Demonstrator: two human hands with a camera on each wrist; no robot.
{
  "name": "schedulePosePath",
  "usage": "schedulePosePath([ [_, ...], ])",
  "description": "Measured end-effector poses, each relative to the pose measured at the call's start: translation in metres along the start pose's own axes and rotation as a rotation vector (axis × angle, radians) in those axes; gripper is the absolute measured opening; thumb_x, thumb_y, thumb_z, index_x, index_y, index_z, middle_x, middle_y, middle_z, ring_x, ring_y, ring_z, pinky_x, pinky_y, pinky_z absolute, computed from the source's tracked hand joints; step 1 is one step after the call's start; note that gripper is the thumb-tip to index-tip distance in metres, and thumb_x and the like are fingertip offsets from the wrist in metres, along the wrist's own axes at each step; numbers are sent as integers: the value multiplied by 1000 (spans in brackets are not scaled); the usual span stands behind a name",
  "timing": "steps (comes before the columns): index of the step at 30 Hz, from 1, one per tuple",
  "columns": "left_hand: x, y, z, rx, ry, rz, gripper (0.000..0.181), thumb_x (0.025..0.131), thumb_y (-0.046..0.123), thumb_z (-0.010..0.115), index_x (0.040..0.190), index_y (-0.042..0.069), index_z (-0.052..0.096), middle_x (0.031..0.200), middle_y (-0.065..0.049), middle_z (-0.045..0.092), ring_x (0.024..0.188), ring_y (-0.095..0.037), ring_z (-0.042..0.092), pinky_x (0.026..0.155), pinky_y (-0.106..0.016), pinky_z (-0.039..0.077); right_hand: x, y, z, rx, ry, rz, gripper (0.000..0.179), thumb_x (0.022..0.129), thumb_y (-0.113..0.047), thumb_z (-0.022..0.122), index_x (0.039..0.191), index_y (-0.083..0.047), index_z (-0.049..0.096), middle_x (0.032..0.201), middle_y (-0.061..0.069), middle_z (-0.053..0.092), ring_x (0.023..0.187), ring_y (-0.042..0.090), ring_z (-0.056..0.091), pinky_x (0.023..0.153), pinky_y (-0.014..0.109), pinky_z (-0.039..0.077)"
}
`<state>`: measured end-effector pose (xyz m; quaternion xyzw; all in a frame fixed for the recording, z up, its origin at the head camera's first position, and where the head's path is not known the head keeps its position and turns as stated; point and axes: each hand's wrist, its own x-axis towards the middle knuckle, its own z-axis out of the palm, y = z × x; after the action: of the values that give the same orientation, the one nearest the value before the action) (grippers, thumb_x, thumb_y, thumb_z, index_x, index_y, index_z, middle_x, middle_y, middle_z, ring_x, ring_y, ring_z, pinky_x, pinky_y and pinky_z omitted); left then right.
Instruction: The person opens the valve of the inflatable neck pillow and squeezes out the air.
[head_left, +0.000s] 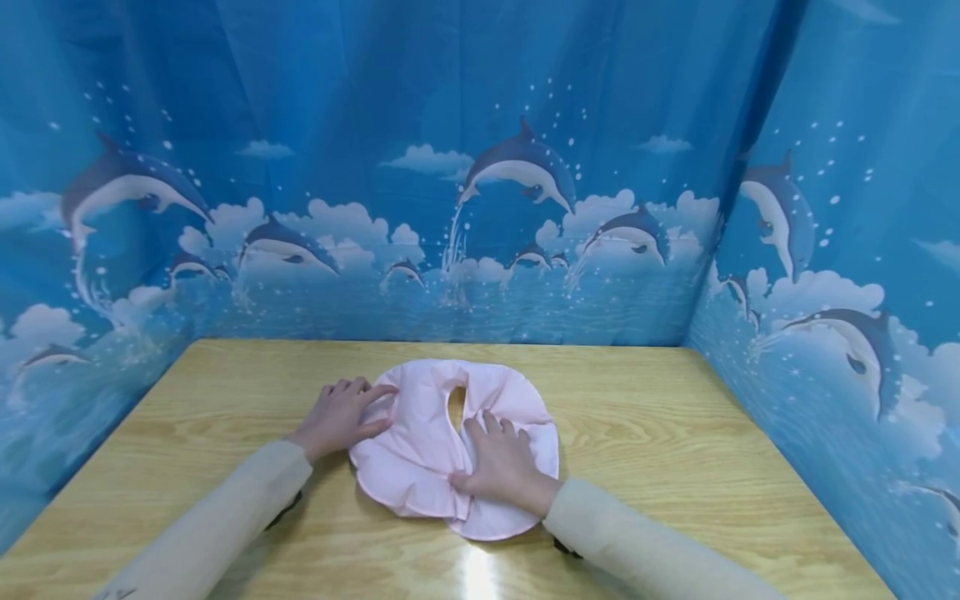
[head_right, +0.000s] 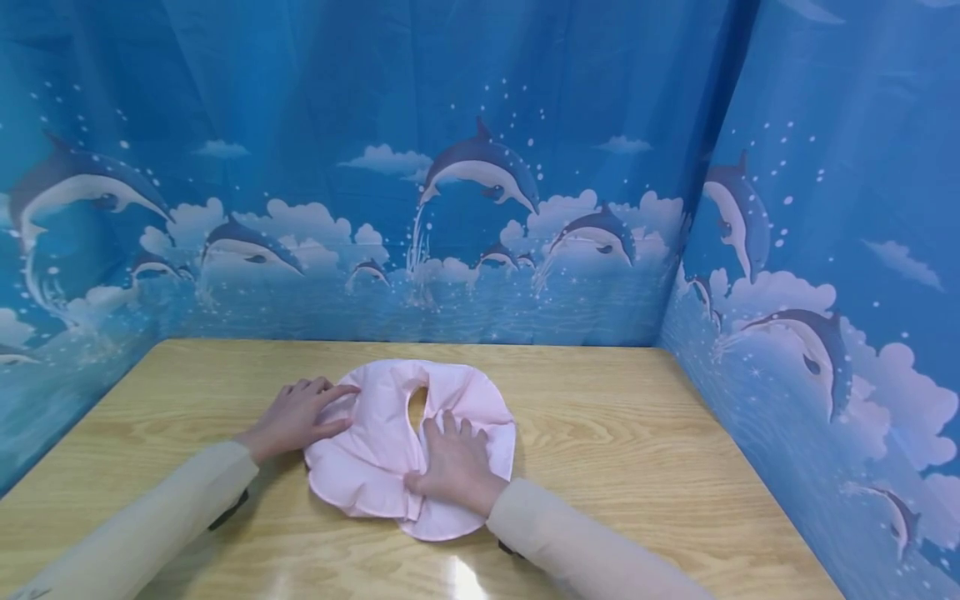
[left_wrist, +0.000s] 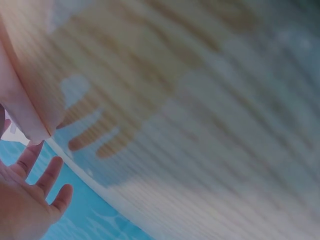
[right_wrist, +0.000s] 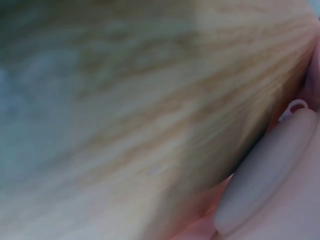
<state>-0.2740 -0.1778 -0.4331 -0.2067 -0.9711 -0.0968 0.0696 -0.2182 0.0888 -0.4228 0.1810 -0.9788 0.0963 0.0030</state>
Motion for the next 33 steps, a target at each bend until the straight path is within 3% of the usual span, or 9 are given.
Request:
schedulePosePath([
  [19, -3, 2, 1, 13, 3, 5, 54, 82, 53, 58, 131, 30, 49, 107, -7, 53, 98, -30, 48, 81, -51, 36, 4, 8, -1, 13, -10, -73, 76, 71, -46, 64, 135, -15, 40, 138, 12, 43, 121, 35, 43, 91, 56, 36],
  [26, -2, 1, 3, 24, 10, 4, 53, 82, 53, 58, 129, 30, 50, 105, -6, 52, 96, -29, 49, 79, -51, 36, 3, 13, -2, 31, -37, -99, 79, 74, -55, 58, 138, -14, 37, 140, 14, 40, 125, 38, 39, 93, 59, 35],
  [33, -1, 3, 3, 21, 10, -1, 50, 82, 52, 59, 127, 31, 51, 103, -5, 52, 94, -27, 49, 77, -49, 36, 2, 16, -3, 45, -14, -123, 87, 75, -70, 48, 140, -14, 34, 142, 18, 36, 125, 40, 39, 92, 58, 36],
])
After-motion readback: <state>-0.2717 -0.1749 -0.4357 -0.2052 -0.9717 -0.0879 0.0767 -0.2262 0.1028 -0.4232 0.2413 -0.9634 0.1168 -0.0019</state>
